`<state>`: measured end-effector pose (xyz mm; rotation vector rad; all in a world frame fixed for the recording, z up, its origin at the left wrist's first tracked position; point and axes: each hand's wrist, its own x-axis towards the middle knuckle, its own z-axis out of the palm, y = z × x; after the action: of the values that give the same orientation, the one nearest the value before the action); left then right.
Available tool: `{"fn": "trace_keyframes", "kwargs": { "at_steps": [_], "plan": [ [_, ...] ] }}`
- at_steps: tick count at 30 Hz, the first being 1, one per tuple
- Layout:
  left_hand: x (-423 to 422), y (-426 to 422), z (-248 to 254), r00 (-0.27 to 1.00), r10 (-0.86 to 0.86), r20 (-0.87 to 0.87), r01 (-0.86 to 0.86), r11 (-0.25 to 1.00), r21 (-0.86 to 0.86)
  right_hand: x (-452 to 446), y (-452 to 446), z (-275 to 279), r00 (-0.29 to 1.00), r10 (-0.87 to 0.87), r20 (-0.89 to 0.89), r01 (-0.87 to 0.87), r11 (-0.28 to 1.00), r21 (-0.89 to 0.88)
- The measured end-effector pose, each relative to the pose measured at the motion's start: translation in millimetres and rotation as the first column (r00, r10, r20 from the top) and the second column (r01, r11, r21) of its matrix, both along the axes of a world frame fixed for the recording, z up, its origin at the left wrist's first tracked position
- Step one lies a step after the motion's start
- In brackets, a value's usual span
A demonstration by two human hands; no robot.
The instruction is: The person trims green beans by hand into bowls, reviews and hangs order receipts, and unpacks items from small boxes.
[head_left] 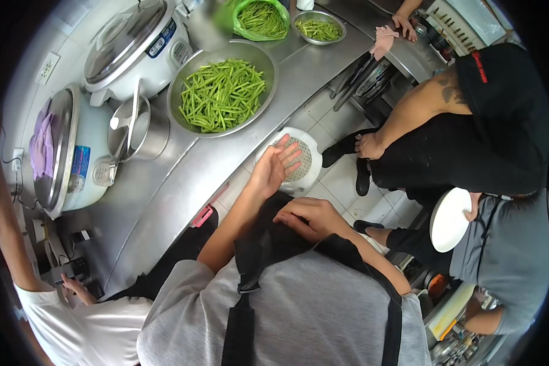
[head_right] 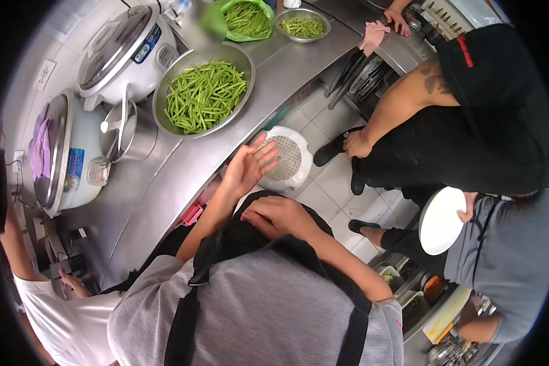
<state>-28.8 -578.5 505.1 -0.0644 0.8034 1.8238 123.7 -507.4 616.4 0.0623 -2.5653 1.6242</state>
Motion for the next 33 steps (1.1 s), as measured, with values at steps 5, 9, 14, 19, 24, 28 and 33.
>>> {"fn": "trace_keyframes", "kwargs": {
  "at_steps": [5,9,14,19,24,28,33],
  "plan": [
    [-18.6,2.2,-24.3,0.979,-0.062,-0.193,0.037,0.990,-0.133,-21.0,3.5,2.8,0.996,0.015,0.085,-0.016,1.000,0.021],
    [-18.0,2.0,-29.5,0.826,-0.100,-0.554,-0.079,0.954,-0.289,-31.8,2.8,5.7,0.995,0.011,0.100,-0.015,0.999,0.040],
    [-26.1,-0.9,-20.3,0.173,-0.209,-0.963,-0.292,0.922,-0.253,-44.5,2.5,0.4,0.994,0.006,0.113,-0.009,1.000,0.023],
    [-32.7,-7.0,-23.1,-0.068,-0.242,-0.968,-0.368,0.908,-0.202,-57.5,1.7,0.9,0.993,0.046,0.105,-0.044,0.999,-0.015],
    [-37.5,-6.4,-35.5,-0.187,-0.222,-0.957,-0.348,0.926,-0.146,-70.9,13.2,-3.2,0.986,0.101,0.134,-0.107,0.993,0.042],
    [-41.8,-2.0,-19.9,-0.024,-0.165,-0.986,-0.236,0.959,-0.155,-97.1,63.5,-27.5,0.993,-0.117,-0.033,0.120,0.982,0.144],
    [-44.2,20.1,-42.3,0.409,-0.132,-0.903,-0.255,0.934,-0.252,-115.7,199.1,-93.2,0.935,-0.353,0.043,0.345,0.929,0.133]
  ]
}}
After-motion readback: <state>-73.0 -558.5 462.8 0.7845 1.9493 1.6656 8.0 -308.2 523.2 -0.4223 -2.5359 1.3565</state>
